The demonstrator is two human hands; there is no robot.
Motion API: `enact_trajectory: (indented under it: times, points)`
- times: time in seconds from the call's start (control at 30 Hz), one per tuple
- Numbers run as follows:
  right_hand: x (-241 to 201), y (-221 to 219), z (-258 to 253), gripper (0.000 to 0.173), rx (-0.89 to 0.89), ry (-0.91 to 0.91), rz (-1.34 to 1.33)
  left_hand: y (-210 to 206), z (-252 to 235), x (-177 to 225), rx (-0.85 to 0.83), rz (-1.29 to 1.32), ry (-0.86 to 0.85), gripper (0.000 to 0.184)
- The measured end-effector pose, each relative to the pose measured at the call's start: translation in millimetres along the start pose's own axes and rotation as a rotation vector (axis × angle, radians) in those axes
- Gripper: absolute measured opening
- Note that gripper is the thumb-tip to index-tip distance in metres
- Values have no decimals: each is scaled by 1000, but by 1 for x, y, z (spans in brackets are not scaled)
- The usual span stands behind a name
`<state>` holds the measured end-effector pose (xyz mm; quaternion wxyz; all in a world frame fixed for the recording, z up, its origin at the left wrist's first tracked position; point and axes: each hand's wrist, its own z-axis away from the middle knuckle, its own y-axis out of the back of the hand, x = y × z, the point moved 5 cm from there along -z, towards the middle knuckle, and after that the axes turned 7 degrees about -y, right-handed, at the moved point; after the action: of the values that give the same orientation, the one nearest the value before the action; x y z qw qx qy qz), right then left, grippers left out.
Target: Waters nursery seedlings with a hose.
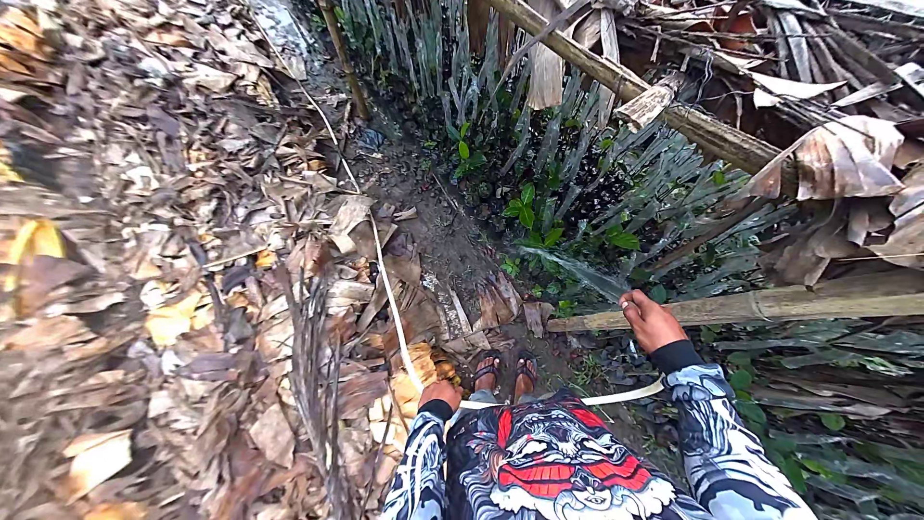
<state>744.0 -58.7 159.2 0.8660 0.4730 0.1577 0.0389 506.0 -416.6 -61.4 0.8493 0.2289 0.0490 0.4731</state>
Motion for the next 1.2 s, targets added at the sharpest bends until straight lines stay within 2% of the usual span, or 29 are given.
enact_trajectory:
  times: [0.2, 0.37, 0.53, 0.77, 0.93, 1.2]
  points:
    - [7, -5, 3, 36, -36, -35, 8, 1, -6, -1, -7, -25, -16, 60]
    - [11, 4, 3, 36, 33, -90, -44, 3, -10, -3, -9, -34, -22, 61]
    - [16, -1, 0, 37, -6, -140, -31, 5, -13, -9, -24, -54, -30, 61]
    - [16, -1, 11, 39, 92, -282, -87, 10, -19, -22, -26, -60, -36, 60]
    - [15, 9, 30, 39, 265, -366, -212, 14, -28, -35, -39, -47, -14, 60]
    - [22, -6, 36, 39, 310, -420, -222, 16, -34, -44, -54, -63, -10, 61]
